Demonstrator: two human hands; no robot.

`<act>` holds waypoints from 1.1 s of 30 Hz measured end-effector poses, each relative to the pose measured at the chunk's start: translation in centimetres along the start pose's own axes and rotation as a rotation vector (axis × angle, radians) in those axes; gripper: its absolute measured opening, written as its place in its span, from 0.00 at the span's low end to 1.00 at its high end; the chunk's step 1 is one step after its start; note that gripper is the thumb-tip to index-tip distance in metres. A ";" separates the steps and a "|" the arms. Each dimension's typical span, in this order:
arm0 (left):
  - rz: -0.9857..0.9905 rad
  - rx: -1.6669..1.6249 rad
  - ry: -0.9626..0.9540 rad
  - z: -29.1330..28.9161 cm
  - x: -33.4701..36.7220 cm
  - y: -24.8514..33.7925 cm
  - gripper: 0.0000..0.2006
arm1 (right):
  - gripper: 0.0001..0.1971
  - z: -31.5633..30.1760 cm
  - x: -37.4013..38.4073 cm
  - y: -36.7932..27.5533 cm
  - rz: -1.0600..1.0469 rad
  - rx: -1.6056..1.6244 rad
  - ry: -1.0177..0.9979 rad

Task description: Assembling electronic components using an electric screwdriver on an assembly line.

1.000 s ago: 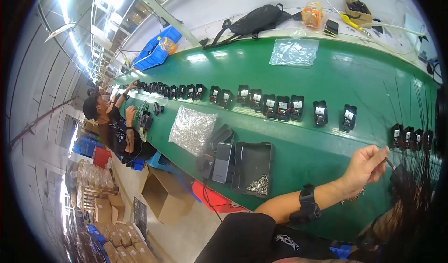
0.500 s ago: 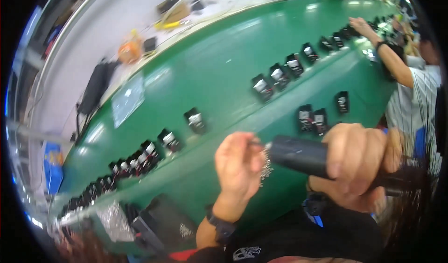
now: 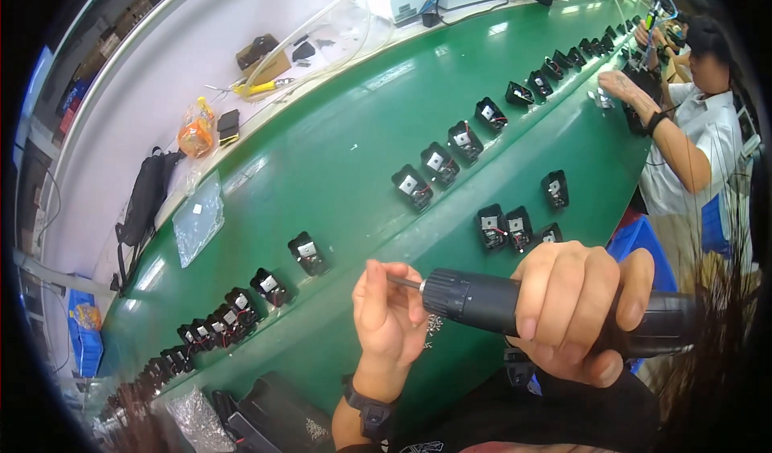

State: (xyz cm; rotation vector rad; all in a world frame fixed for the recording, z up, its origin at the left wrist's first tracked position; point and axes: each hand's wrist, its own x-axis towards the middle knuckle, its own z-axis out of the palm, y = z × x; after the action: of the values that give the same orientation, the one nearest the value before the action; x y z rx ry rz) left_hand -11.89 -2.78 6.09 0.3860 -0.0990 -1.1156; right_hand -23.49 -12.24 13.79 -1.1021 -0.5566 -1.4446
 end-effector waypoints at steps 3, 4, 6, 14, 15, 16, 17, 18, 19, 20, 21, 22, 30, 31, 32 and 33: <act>-0.008 -0.039 -0.008 -0.1 0.3 0.0 0.19 | 0.16 -0.3 0.0 0.7 -0.001 -0.010 -0.008; -0.008 -0.032 -0.026 0.0 0.3 0.1 0.20 | 0.16 -0.3 0.0 0.7 0.000 -0.016 -0.009; -0.013 -0.043 -0.023 0.0 0.2 0.2 0.21 | 0.16 -0.3 0.1 0.6 0.000 -0.016 -0.010; -0.026 -0.055 -0.036 -0.6 -0.3 0.3 0.19 | 0.16 0.0 -0.1 0.6 0.015 -0.035 -0.019; -0.021 -0.031 -0.049 -0.7 -0.3 0.3 0.19 | 0.16 -0.1 0.0 0.5 0.017 -0.035 -0.018; -0.016 -0.008 -0.062 -0.8 -0.3 0.2 0.20 | 0.16 -0.1 0.1 0.4 0.032 -0.039 -0.035; -0.019 -0.007 -0.060 -0.6 -0.3 0.1 0.20 | 0.17 -0.3 0.3 0.3 0.048 -0.043 -0.050; 0.013 0.099 -0.020 -0.3 -0.4 -0.1 0.21 | 0.17 -0.5 0.4 0.1 0.053 -0.043 -0.044; 0.042 0.206 0.021 -0.1 -0.4 -0.3 0.22 | 0.17 -0.9 0.5 -0.1 0.039 -0.043 -0.073; 0.036 0.209 0.028 -0.2 -0.3 -0.5 0.22 | 0.18 -1.3 0.6 -0.3 0.024 -0.043 -0.100; 0.103 0.322 -0.077 -0.2 -0.2 -0.6 0.23 | 0.18 -1.4 0.7 -0.3 0.003 -0.060 -0.086; 0.168 0.435 -0.184 -0.3 0.1 -0.7 0.24 | 0.18 -1.5 0.8 -0.2 0.002 -0.063 -0.076; 0.600 1.828 -0.051 -5.9 10.5 1.0 0.31 | 0.18 -3.2 1.5 -2.5 0.004 -0.259 0.060; 0.597 1.856 -0.077 -6.4 11.0 1.0 0.33 | 0.18 -3.8 1.4 -1.5 0.021 -0.279 0.054; 0.592 1.884 -0.099 -6.8 11.7 1.0 0.35 | 0.18 -4.2 1.3 -0.4 0.041 -0.296 0.047; 0.661 1.946 -0.177 -7.5 12.7 0.9 0.39 | 0.17 -4.3 1.3 0.6 0.078 -0.300 0.081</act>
State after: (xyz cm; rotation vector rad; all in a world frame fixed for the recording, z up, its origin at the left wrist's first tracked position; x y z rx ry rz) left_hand -3.49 -11.78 -2.05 1.7880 -1.4049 -0.0442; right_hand -24.06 -16.63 12.85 -1.2777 -0.2402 -1.5291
